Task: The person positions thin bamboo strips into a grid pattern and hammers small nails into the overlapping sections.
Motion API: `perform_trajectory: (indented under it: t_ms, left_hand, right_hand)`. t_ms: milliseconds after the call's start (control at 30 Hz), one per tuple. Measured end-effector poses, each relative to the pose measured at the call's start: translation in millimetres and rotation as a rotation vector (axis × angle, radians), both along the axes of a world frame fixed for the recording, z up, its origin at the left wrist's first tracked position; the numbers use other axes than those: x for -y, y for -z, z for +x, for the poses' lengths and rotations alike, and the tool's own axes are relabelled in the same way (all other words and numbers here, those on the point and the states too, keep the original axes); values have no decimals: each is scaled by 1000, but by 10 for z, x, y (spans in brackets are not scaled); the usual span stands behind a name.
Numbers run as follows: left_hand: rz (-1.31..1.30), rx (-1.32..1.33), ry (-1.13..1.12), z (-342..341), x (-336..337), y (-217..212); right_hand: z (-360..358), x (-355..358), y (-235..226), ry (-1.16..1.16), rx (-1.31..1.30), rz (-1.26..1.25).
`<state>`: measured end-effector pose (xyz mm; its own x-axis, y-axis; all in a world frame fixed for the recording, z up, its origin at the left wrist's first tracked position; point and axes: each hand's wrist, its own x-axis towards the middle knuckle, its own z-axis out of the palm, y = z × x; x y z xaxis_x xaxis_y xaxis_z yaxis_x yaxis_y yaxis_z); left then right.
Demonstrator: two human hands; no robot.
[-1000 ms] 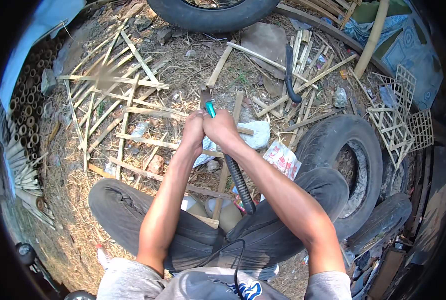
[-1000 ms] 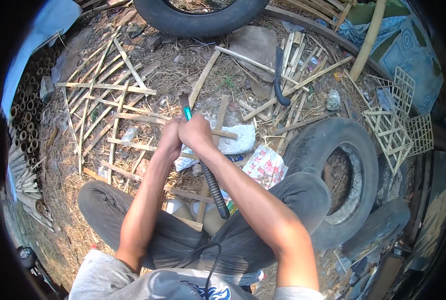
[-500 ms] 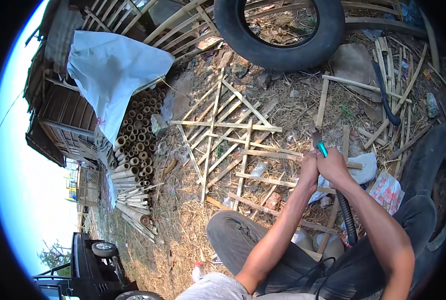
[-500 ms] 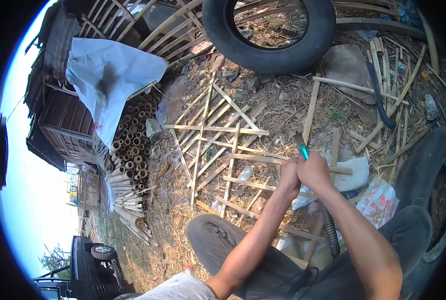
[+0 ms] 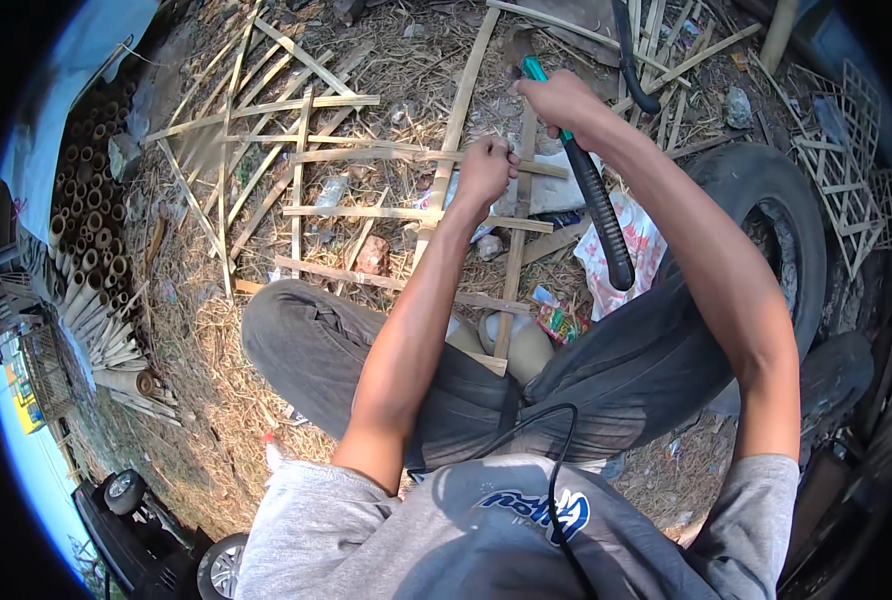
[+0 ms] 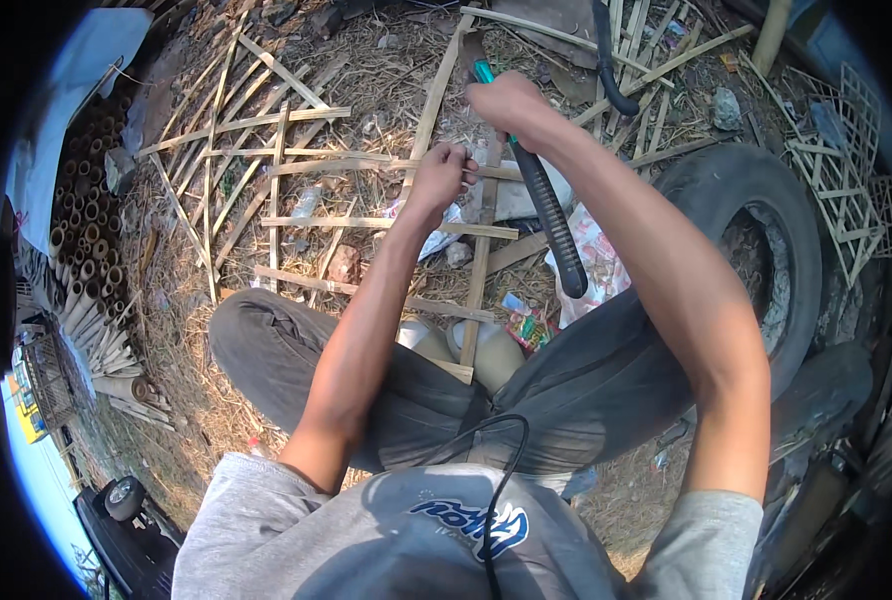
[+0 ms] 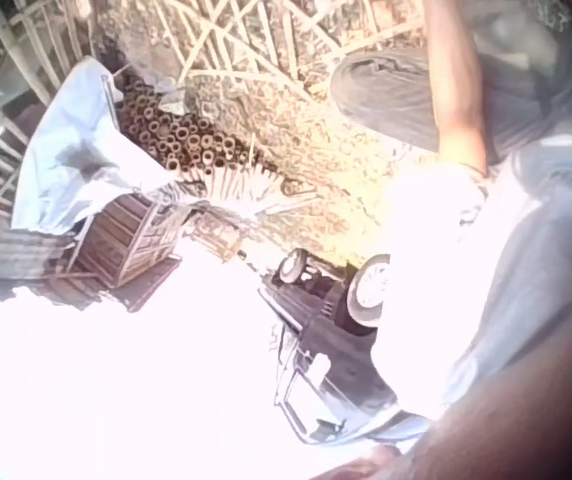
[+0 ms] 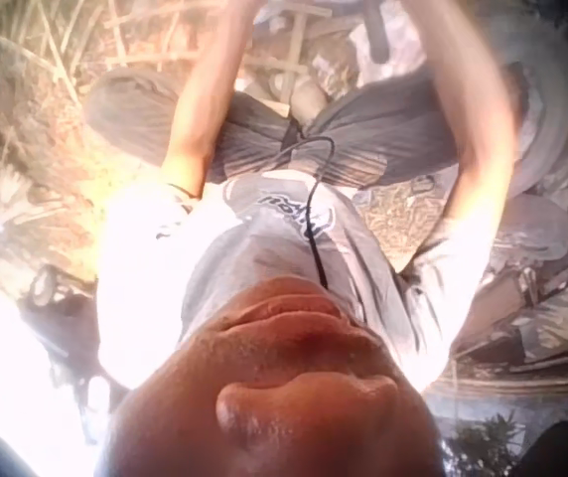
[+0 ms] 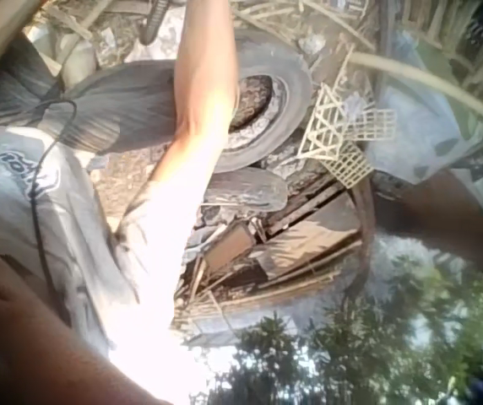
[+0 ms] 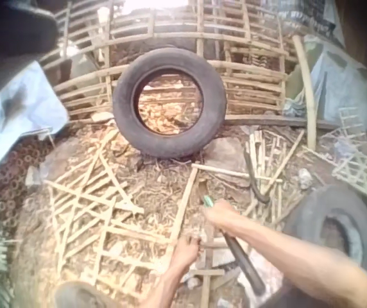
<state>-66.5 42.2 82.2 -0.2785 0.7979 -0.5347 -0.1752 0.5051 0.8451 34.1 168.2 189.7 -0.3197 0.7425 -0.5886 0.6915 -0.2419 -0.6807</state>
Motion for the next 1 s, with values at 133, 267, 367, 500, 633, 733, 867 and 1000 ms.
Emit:
perform_trajectory:
  t_ms: [133, 267, 367, 500, 633, 733, 867, 1000]
  left_hand:
    - [17, -112, 105, -18, 150, 227]
    - [175, -467, 206, -86, 251, 202]
    - [340, -571, 176, -210, 284, 266]
    - [304, -652, 64, -335, 291, 411]
    - [554, -1081, -5, -157, 226, 525]
    - [397, -961, 112, 20, 183, 559]
    - [366, -951, 87, 78, 158, 662]
    - [381, -797, -20, 9, 293, 723]
  right_hand:
    - [151, -191, 85, -136, 118, 160]
    - [547, -272, 302, -184, 265, 202]
    - [812, -148, 603, -100, 203, 105]
    - [779, 184, 838, 50, 49, 49]
    - [702, 522, 1149, 17, 105, 260]
    - [699, 609, 1443, 109, -12, 382]
    - [724, 652, 1485, 124, -17, 374]
    - [632, 786, 1547, 130, -61, 394]
